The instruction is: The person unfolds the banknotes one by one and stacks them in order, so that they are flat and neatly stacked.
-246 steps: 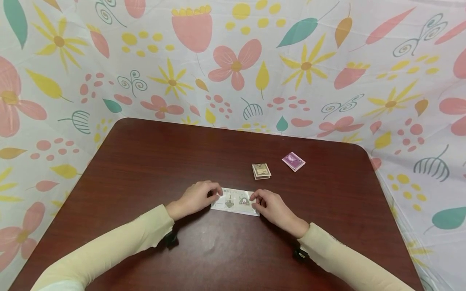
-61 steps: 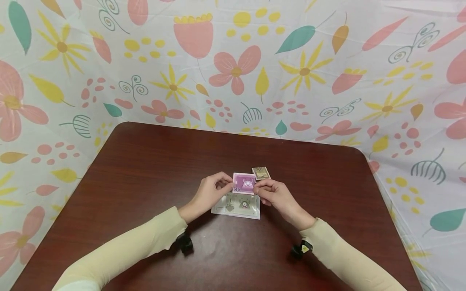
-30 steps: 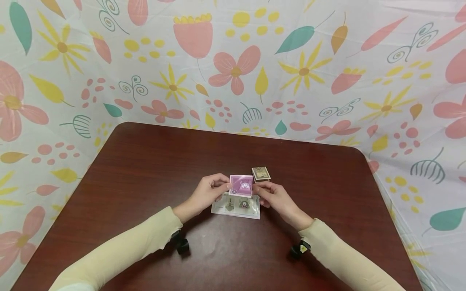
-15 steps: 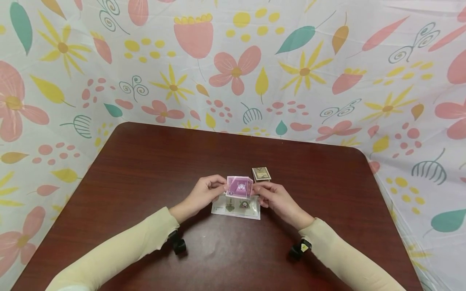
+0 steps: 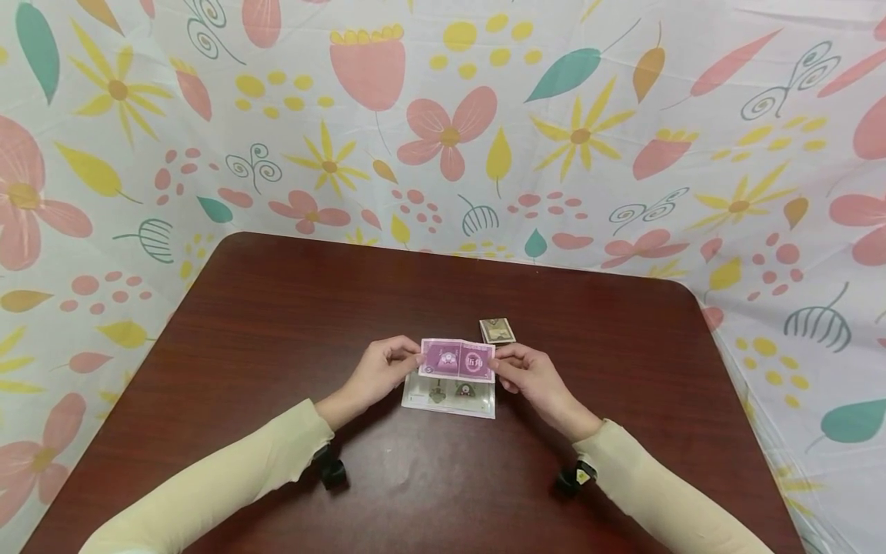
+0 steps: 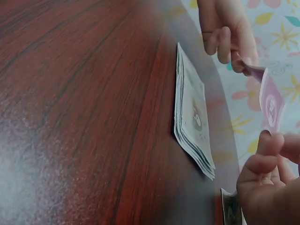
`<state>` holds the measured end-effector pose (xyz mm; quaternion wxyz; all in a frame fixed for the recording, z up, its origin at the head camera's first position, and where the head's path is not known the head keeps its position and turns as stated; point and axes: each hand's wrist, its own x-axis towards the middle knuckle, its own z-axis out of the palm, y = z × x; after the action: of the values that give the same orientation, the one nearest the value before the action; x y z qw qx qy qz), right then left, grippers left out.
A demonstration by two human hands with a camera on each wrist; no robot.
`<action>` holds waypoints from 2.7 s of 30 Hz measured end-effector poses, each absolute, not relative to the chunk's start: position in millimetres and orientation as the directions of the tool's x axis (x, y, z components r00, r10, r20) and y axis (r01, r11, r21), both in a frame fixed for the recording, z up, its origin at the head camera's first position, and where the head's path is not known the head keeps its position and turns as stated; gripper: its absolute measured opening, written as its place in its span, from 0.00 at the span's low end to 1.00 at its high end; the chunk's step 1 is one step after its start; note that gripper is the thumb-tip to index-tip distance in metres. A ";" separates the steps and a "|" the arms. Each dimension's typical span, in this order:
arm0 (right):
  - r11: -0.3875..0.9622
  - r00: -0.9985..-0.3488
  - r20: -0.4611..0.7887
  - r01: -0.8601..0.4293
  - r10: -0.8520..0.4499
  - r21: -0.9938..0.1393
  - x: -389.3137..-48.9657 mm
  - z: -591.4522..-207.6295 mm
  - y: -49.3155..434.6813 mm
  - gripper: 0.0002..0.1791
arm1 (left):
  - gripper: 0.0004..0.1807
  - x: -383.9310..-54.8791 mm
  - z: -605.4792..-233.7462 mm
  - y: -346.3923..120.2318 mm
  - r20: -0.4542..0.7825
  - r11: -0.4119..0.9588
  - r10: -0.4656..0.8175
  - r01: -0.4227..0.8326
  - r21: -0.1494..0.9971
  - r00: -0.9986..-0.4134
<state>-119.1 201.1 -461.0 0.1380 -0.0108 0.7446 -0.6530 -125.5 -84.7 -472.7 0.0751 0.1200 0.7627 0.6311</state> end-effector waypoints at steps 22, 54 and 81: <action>0.540 -0.935 0.144 -0.309 -0.325 -0.783 -105.0 -470.1 203.2 0.05 | 0.10 -117.2 -478.8 -93.0 0.179 0.481 0.380 0.359 0.800 -0.907; 0.709 -0.888 0.064 -0.406 -0.456 -0.577 -105.1 -474.1 184.9 0.04 | 0.06 -110.7 -486.0 -91.7 0.130 0.725 0.489 0.486 0.488 -0.862; 0.730 -0.933 0.137 -0.348 -0.334 -0.589 -178.3 -459.2 220.9 0.04 | 0.06 -111.4 -484.8 -95.1 0.133 0.697 0.515 0.504 0.510 -0.847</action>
<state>-178.3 220.9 -459.2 -0.0110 -0.1833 0.9299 -0.3187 -111.4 -95.1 -484.8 0.0098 0.2765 0.9212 0.2737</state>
